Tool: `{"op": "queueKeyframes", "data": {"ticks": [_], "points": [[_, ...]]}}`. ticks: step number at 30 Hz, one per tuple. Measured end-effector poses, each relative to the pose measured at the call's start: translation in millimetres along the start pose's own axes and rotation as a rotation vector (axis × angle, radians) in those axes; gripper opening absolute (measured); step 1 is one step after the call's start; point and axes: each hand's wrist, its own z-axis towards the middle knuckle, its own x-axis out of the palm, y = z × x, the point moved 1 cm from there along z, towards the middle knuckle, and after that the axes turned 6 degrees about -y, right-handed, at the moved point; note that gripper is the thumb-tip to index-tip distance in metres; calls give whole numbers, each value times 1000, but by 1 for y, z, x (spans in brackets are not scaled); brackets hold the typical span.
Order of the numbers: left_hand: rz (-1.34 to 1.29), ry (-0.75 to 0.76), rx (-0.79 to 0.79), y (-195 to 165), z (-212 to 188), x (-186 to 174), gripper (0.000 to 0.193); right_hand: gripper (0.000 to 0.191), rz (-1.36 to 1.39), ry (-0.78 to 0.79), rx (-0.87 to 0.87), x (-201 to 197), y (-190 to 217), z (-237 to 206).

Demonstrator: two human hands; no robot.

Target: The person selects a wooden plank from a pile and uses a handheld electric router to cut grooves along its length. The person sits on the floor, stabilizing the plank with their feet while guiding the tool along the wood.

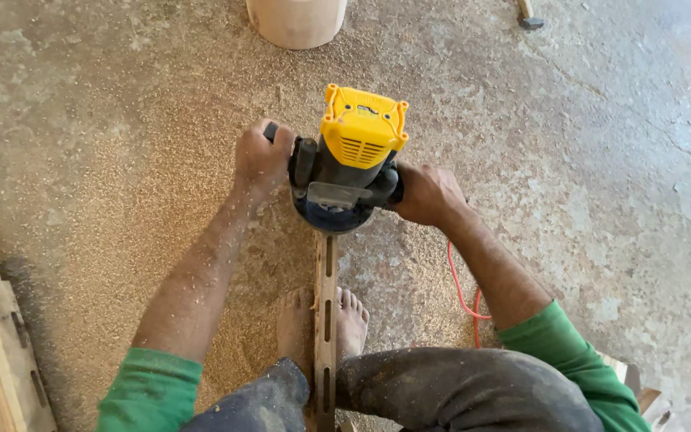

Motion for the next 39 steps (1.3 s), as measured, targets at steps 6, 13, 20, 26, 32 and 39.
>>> {"op": "queueKeyframes", "data": {"ticks": [6, 13, 20, 26, 32, 39], "points": [[-88, -39, 97, 14, -36, -7, 38, 25, -83, 125, 49, 28, 2, -13], [-151, 119, -154, 19, -6, 4, 31, 38, 5, 156, 12, 16, -8, 8], [-73, -16, 61, 11, -22, -1, 34, 20, -81, 105, 47, 28, -6, -3], [-80, -15, 99, 19, -23, -2, 35, 23, -91, 145, 38, 32, -8, -1], [-40, 5, -10, 4, 9, 5, 32, 44, 3, 22, -26, 0, -8, 10], [-74, -58, 135, 12, -32, -5, 36, 18, -98, 95, 3, 35, -9, -5]]}}
